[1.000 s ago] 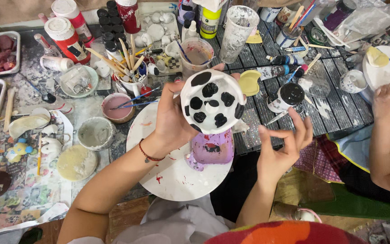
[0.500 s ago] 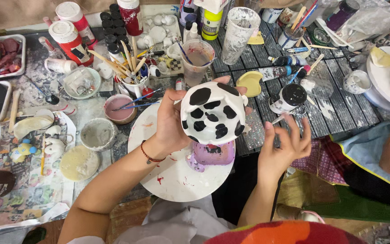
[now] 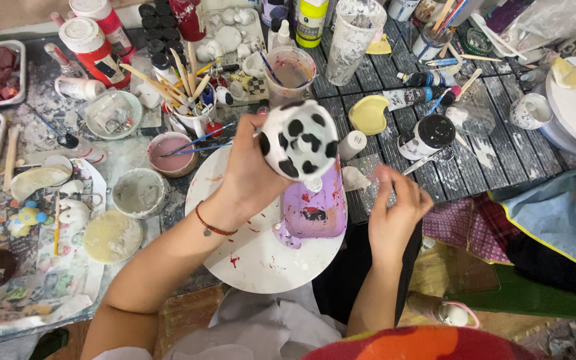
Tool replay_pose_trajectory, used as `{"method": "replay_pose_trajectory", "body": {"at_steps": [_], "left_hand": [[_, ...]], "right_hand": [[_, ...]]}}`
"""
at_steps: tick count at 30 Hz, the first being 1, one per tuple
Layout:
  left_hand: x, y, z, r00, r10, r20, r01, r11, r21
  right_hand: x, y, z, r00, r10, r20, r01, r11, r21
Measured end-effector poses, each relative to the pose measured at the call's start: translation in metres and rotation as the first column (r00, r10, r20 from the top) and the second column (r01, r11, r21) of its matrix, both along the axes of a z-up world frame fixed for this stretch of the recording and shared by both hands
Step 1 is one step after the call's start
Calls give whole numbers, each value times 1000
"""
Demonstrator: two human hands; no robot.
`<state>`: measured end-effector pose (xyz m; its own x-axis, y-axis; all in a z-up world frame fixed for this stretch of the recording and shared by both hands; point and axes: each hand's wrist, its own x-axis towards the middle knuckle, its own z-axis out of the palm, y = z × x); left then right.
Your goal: The person paints a small white ceramic figurine with black paint using a fine brush, then sets it down and picks up a larger white ceramic bowl with black spots to paint its interior with black paint.
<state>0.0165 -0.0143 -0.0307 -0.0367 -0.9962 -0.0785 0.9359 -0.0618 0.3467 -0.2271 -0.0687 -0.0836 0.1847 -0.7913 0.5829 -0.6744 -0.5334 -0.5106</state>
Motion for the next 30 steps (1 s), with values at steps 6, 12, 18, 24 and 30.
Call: {"method": "replay_pose_trajectory", "body": {"at_steps": [6,12,18,24,30], "left_hand": [[25,6,13,993,120,2,-120,992,-32],[55,36,40,974,220,48,-208,962,-177],[88,58,55,949,306,-79,-316,922,-223],[107,63,50,938,314,-146,-343,899,-271],[106,54,42,937,304,-172,-343,894,-289]], "right_hand": [[22,12,34,934,278,226,-296,954,51],[72,4,81,774,618,-139,-618,785,52],[157,-20,88,580,741,-339,-788,616,-1],[215,-27,41,594,624,-507,-697,714,62],[233,-41,16,533,740,-410,-637,670,382]]}}
